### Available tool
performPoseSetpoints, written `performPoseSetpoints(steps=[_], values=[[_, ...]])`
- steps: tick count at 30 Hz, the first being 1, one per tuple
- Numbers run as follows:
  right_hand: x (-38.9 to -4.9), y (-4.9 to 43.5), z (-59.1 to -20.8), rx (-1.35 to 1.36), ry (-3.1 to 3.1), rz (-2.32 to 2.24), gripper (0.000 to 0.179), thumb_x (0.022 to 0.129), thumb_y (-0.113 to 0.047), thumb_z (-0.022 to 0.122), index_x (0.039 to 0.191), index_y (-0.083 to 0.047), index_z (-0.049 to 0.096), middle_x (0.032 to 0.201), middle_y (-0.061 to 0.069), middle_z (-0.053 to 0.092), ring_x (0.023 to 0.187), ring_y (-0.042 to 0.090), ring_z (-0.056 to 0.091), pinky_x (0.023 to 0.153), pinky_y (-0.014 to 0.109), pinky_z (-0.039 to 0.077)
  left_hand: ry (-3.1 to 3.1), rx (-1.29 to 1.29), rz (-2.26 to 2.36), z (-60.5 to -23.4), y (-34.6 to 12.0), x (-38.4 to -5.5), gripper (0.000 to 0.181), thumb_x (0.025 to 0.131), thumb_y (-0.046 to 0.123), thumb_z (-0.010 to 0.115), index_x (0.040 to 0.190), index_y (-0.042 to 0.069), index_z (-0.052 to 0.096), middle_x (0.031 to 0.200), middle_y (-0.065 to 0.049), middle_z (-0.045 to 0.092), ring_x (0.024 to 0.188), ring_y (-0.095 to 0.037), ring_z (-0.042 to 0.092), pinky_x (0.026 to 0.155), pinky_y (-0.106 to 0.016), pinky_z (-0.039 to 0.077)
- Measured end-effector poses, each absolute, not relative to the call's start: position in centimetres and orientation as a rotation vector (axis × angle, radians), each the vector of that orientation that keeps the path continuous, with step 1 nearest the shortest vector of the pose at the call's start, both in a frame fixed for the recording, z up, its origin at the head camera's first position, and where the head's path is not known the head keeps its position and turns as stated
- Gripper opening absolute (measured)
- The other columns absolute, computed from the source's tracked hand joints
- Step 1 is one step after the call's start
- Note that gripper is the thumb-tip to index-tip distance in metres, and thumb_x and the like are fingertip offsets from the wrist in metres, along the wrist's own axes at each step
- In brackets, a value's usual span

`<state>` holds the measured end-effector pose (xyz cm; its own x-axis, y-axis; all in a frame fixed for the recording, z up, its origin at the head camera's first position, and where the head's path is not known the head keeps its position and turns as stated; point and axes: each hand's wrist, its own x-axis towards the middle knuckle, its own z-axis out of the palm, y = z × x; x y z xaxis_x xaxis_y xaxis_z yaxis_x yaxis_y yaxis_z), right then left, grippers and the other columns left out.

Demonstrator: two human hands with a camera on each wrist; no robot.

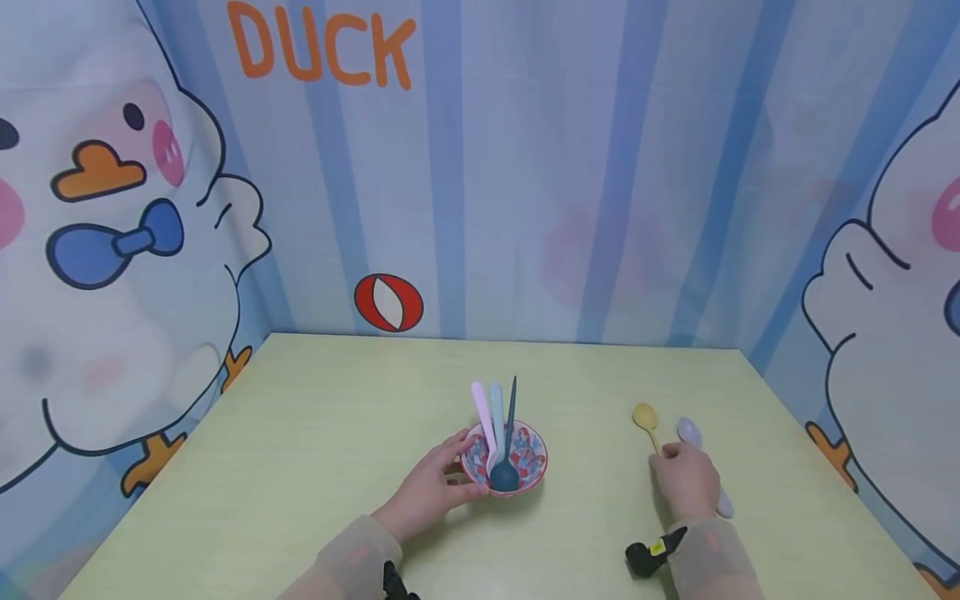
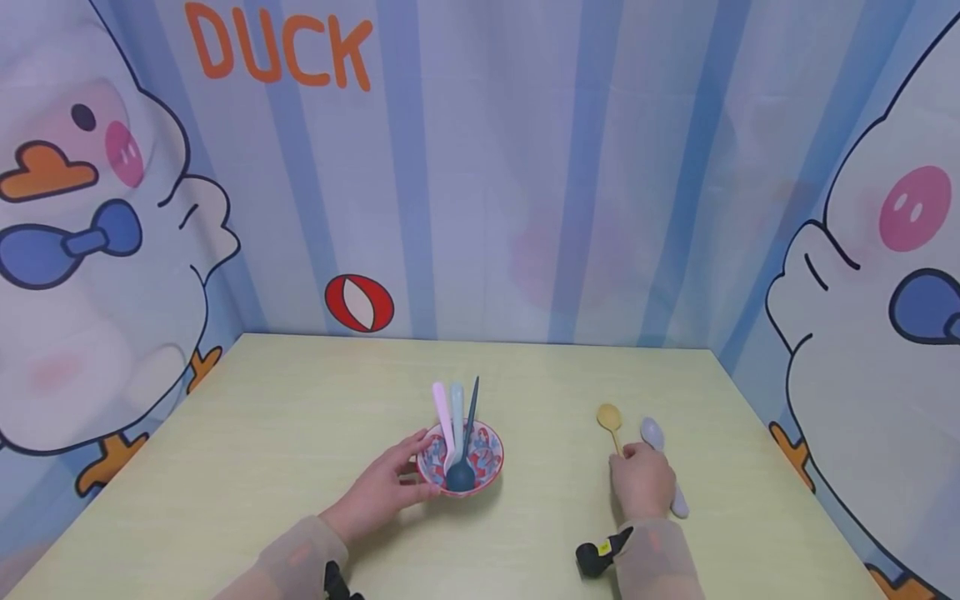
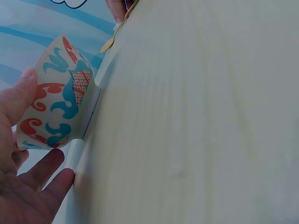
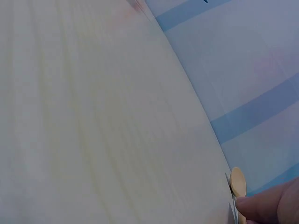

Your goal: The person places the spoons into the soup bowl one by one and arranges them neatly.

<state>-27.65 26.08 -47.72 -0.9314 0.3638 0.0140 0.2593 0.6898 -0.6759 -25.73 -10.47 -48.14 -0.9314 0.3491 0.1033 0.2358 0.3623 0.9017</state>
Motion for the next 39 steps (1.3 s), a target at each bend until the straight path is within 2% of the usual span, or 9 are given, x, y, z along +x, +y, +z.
performPoseSetpoints(steps=[8, 21, 27, 34, 39], values=[[-27.7, 26.2, -47.8, -0.458, -2.801, 0.925, 0.033, 0.088, -0.010, 0.059, 0.114, 0.009, 0.062, 0.113, 0.026, 0.063, 0.103, 0.046, 0.057, 0.085, 0.054, 0.044, 2.489, 0.530, 1.636, -48.1, -10.4, -25.7, 0.081, 0.080, 0.031, 0.079, 0.148, 0.010, 0.039, 0.157, -0.009, 0.024, 0.120, -0.030, 0.052, 0.097, -0.037, 0.048], [-28.0, 26.5, -47.8, -0.479, -2.830, 1.016, 0.030, 0.089, -0.009, 0.056, 0.112, 0.009, 0.062, 0.113, 0.028, 0.061, 0.104, 0.045, 0.056, 0.086, 0.054, 0.044, 2.504, 0.539, 1.615, -47.8, -10.4, -25.5, 0.080, 0.081, 0.030, 0.078, 0.148, 0.009, 0.038, 0.157, -0.008, 0.024, 0.120, -0.029, 0.053, 0.096, -0.036, 0.049], [-28.1, 26.9, -47.3, -0.440, -2.888, 1.057, 0.029, 0.088, -0.011, 0.056, 0.108, 0.010, 0.061, 0.107, 0.026, 0.063, 0.098, 0.040, 0.057, 0.082, 0.051, 0.046, 2.496, 0.539, 1.615, -47.9, -10.4, -25.7, 0.080, 0.081, 0.030, 0.078, 0.148, 0.010, 0.038, 0.158, -0.008, 0.023, 0.120, -0.029, 0.053, 0.097, -0.037, 0.048], [-27.8, 27.1, -46.7, -0.369, -2.925, 1.049, 0.025, 0.084, -0.013, 0.057, 0.097, 0.008, 0.063, 0.094, 0.019, 0.065, 0.085, 0.032, 0.058, 0.075, 0.046, 0.047, 2.487, 0.542, 1.618, -47.8, -10.4, -25.6, 0.080, 0.081, 0.029, 0.078, 0.148, 0.010, 0.038, 0.158, -0.008, 0.023, 0.120, -0.030, 0.053, 0.097, -0.038, 0.048], [-27.7, 27.2, -46.6, -0.354, -2.924, 1.108, 0.025, 0.084, -0.014, 0.057, 0.096, 0.006, 0.063, 0.093, 0.017, 0.064, 0.084, 0.030, 0.056, 0.074, 0.043, 0.047, 2.480, 0.552, 1.625, -47.6, -10.4, -25.5, 0.080, 0.082, 0.029, 0.078, 0.148, 0.009, 0.038, 0.158, -0.009, 0.023, 0.120, -0.030, 0.053, 0.097, -0.038, 0.048]])
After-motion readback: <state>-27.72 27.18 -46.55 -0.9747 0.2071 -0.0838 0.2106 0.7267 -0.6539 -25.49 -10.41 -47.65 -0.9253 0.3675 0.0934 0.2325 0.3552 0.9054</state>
